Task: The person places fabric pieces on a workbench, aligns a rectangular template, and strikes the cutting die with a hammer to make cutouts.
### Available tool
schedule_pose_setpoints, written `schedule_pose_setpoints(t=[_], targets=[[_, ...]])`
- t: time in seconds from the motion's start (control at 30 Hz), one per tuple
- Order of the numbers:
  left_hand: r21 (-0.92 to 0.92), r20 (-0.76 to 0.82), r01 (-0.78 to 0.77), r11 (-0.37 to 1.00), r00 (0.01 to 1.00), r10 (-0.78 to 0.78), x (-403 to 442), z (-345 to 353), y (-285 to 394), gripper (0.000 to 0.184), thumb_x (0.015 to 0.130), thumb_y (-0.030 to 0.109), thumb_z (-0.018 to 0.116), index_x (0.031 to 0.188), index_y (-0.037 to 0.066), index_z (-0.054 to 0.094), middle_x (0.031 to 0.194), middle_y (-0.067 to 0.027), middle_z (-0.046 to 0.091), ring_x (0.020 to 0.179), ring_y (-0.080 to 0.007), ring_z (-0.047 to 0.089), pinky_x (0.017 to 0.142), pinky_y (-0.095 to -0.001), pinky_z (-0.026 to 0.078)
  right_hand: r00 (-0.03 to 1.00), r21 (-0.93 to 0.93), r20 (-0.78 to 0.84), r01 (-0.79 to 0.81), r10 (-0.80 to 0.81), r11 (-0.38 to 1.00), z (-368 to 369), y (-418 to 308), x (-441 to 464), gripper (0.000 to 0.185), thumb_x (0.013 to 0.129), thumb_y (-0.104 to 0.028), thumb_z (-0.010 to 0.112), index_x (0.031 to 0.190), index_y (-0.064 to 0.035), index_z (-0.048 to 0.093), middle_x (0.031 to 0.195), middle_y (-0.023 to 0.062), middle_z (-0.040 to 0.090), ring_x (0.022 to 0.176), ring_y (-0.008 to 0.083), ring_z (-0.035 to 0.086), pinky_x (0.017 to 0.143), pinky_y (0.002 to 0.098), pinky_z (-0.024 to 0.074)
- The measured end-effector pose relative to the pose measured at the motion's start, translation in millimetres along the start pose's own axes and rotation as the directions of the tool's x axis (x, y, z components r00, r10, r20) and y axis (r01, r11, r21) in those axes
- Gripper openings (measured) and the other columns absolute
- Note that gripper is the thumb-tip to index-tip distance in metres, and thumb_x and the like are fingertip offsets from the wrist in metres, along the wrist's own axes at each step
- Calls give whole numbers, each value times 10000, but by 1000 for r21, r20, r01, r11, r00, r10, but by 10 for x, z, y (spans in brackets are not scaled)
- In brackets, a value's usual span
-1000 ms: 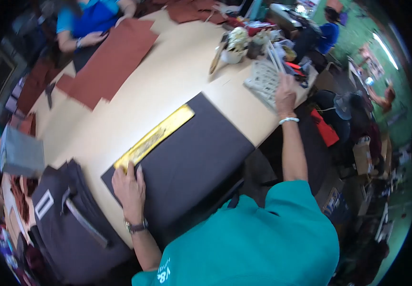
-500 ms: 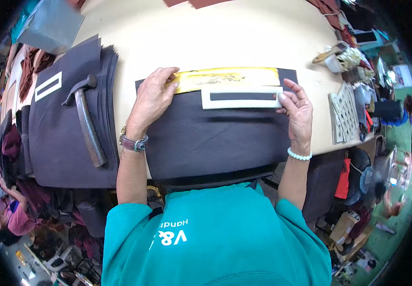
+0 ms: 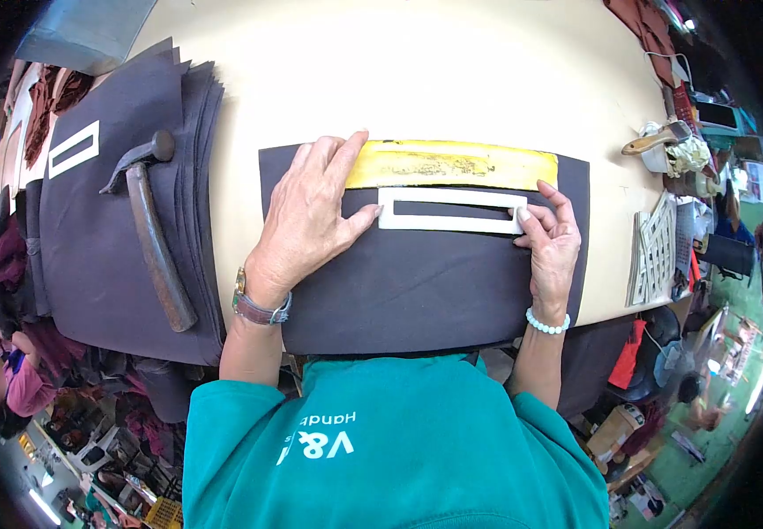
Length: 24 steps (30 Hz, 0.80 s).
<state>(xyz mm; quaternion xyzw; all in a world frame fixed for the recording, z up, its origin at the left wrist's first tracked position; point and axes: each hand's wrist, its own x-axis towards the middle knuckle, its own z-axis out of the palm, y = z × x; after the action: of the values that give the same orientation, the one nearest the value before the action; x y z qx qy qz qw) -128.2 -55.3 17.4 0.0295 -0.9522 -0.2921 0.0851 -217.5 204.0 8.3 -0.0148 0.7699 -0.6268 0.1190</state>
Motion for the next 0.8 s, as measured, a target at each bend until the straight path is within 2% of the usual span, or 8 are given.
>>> schedule_pose_setpoints(t=[0.23,0.33,0.6,0.73,0.8], targets=[[5,-8,13,1000,1000,-13,8,7,5,706,658,175,735,1269,-15,437,1068,-153,501,980,-280,497,863,-373,452,1000,10,-7,-19,19,1000,7,-9,31,421,835,-20,607,1217,47,441,821,78,659,747,78,627,508,131,456],[-15,5,33,999,999,-33,11,-13,15,722,658,160,743,1299,38,434,1088,-154,517,1018,-282,512,898,-381,437,1000,-4,-13,-13,13,1000,15,-8,29,419,832,-14,606,1214,48,446,814,75,659,736,74,626,503,131,457],[-31,24,57,998,998,-57,16,-18,25,721,653,158,740,1292,22,435,1089,-158,514,1011,-286,507,903,-382,425,999,-28,-46,-12,11,1000,48,-25,29,420,829,-20,611,1215,40,458,794,63,656,692,57,606,496,134,452],[-6,33,43,999,999,-43,30,-31,44,732,648,157,740,1296,16,430,1090,-161,512,1014,-288,504,905,-384,419,993,-221,-90,61,-82,973,57,-64,-12,382,821,-17,621,1177,43,497,779,75,661,673,67,587,576,182,463],[-8,30,50,999,998,-50,27,-13,43,741,646,157,742,1302,17,427,1090,-159,513,1012,-288,506,906,-386,418,993,-257,-102,34,-62,966,32,-80,-15,361,814,-4,620,1154,50,511,766,79,662,667,73,588,605,192,468]])
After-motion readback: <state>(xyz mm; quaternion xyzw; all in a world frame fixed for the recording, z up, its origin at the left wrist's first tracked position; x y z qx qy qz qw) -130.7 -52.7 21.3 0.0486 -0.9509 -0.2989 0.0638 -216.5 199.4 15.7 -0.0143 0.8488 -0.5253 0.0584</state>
